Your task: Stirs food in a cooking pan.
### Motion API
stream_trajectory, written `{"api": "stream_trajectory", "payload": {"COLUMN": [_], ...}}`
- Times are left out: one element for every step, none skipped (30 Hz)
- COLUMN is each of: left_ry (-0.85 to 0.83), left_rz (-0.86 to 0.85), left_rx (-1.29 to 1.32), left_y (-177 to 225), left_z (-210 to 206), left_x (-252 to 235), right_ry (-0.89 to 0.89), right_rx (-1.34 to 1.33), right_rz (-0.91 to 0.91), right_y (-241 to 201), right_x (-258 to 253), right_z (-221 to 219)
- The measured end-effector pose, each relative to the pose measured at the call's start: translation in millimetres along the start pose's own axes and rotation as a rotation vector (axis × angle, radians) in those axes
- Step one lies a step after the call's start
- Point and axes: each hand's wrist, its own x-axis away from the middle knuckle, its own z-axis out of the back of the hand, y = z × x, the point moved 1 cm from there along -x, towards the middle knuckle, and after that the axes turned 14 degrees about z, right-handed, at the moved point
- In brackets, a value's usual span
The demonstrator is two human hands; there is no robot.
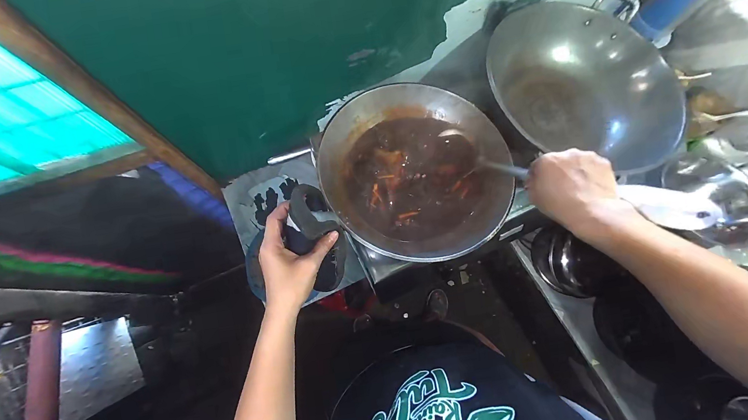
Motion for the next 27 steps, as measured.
{"api": "stream_trajectory", "payload": {"left_ry": [0.000, 0.000, -0.004, -0.013, -0.025, -0.034, -0.040, -0.042, -0.039, -0.036, -0.033, -0.028, -0.023, -0.016, -0.007, 0.003, 0.011, 0.012, 0.009, 0.007, 0.005, 0.005, 0.006, 0.008, 0.009, 0.010, 0.010], "left_rz": [-0.003, -0.005, -0.007, -0.006, -0.001, 0.006, 0.010, 0.012, 0.011, 0.010, 0.011, 0.017, 0.025, 0.032, 0.039, 0.043, 0.041, 0.036, 0.028, 0.016, 0.011, 0.009, 0.005, 0.002, 0.004, 0.011, 0.018], "left_rx": [0.004, 0.004, 0.003, 0.003, 0.004, 0.005, 0.005, 0.005, 0.005, 0.006, 0.009, 0.014, 0.020, 0.024, 0.024, 0.022, 0.017, 0.008, -0.004, -0.018, -0.026, -0.029, -0.030, -0.026, -0.023, -0.021, -0.020], "left_y": [-0.4, -0.6, -0.9, -1.2, -1.7, -1.6, -1.0, -0.3, 0.3, 0.8, 1.1, 1.5, 1.6, 1.4, 1.2, 1.0, 1.3, 1.4, 1.6, 2.0, 2.6, 3.3, 3.9, 4.4, 4.9, 5.2, 5.4], "left_z": [-0.3, -0.2, 0.5, 1.5, 2.6, 3.4, 4.0, 4.0, 3.8, 3.4, 3.0, 2.6, 2.3, 1.8, 1.1, 0.5, 0.1, 0.1, 0.3, 0.6, 0.8, 1.1, 1.2, 1.2, 1.1, 0.7, 0.2], "left_x": [-0.4, -1.0, -1.4, -1.5, -1.6, -1.8, -2.0, -2.2, -2.5, -2.6, -2.5, -2.2, -1.7, -1.2, -0.7, -0.4, -0.3, 0.1, 0.8, 1.6, 2.4, 2.8, 2.4, 1.8, 1.4, 0.7, -0.2], "right_ry": [-0.016, -0.020, -0.014, 0.005, 0.047, 0.116, 0.199, 0.274, 0.337, 0.377, 0.406, 0.416, 0.419, 0.416, 0.404, 0.405, 0.416, 0.425, 0.407, 0.391, 0.364, 0.332, 0.306, 0.305, 0.320, 0.349, 0.369], "right_rx": [-0.077, -0.132, -0.146, -0.129, -0.096, -0.065, -0.039, -0.014, 0.006, 0.025, 0.044, 0.054, 0.055, 0.063, 0.074, 0.093, 0.122, 0.152, 0.172, 0.195, 0.218, 0.239, 0.258, 0.266, 0.252, 0.217, 0.175], "right_rz": [0.021, 0.050, 0.080, 0.104, 0.130, 0.164, 0.208, 0.252, 0.290, 0.318, 0.344, 0.371, 0.412, 0.457, 0.510, 0.582, 0.671, 0.762, 0.826, 0.874, 0.899, 0.903, 0.887, 0.865, 0.840, 0.805, 0.743], "right_y": [4.1, 6.9, 7.2, 4.9, 1.6, -1.7, -4.5, -7.5, -11.7, -17.9, -25.6, -34.9, -44.7, -54.1, -62.6, -68.3, -69.9, -67.1, -60.8, -51.2, -40.0, -28.7, -18.2, -8.2, 0.8, 8.6, 13.7], "right_x": [-0.2, 0.1, 1.8, 5.1, 9.2, 13.0, 14.4, 12.2, 7.0, -0.8, -10.4, -20.7, -31.1, -40.8, -48.8, -54.7, -59.3, -61.7, -61.7, -61.2, -60.3, -59.8, -60.9, -63.5, -67.5, -73.8, -81.5], "right_z": [-5.5, -6.5, -3.1, 4.2, 13.5, 23.6, 33.2, 41.4, 48.1, 53.5, 56.6, 58.5, 58.9, 57.4, 55.1, 52.1, 49.3, 47.5, 48.5, 51.1, 55.5, 61.2, 67.8, 73.8, 78.3, 80.3, 80.6]}}
